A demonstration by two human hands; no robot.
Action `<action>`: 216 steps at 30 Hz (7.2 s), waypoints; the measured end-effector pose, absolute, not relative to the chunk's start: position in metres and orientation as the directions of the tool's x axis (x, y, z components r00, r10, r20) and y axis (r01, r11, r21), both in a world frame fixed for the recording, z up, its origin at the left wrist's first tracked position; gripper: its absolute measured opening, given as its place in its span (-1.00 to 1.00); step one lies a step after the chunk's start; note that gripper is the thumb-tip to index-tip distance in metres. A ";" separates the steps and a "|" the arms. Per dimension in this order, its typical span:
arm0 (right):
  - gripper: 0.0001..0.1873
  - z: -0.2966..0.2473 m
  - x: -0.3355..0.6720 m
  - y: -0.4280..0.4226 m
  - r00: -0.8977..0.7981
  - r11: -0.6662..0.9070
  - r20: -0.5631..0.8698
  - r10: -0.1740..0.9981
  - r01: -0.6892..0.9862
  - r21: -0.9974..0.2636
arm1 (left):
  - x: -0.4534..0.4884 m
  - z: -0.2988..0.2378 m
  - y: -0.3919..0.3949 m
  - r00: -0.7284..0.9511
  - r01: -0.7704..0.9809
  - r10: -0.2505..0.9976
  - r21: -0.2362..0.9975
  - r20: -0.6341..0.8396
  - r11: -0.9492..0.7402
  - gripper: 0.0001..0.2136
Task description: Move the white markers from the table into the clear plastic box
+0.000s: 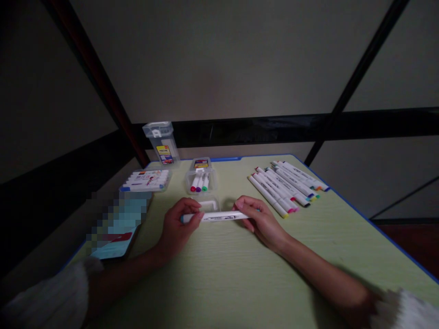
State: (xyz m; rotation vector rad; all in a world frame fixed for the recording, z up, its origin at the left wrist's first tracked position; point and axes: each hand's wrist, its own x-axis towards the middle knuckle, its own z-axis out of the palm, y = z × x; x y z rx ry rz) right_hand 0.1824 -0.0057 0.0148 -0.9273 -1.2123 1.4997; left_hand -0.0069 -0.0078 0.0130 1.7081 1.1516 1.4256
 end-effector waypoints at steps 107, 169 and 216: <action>-0.76 0.014 0.182 -0.006 -0.147 0.018 0.056 0.988 -0.249 -0.968 | -0.008 0.013 -0.010 0.119 -0.039 0.952 0.959 0.282 -0.279 -0.60; -0.66 0.009 0.183 -0.002 -0.095 -0.031 -0.016 0.995 -0.164 -0.986 | -0.008 0.008 -0.008 0.098 -0.011 0.901 0.906 0.423 -0.424 -0.86; -0.86 0.018 0.188 -0.007 -0.072 0.187 0.240 0.968 -0.427 -0.884 | -0.006 0.015 -0.010 0.004 -0.016 0.949 0.949 0.314 -0.314 -0.75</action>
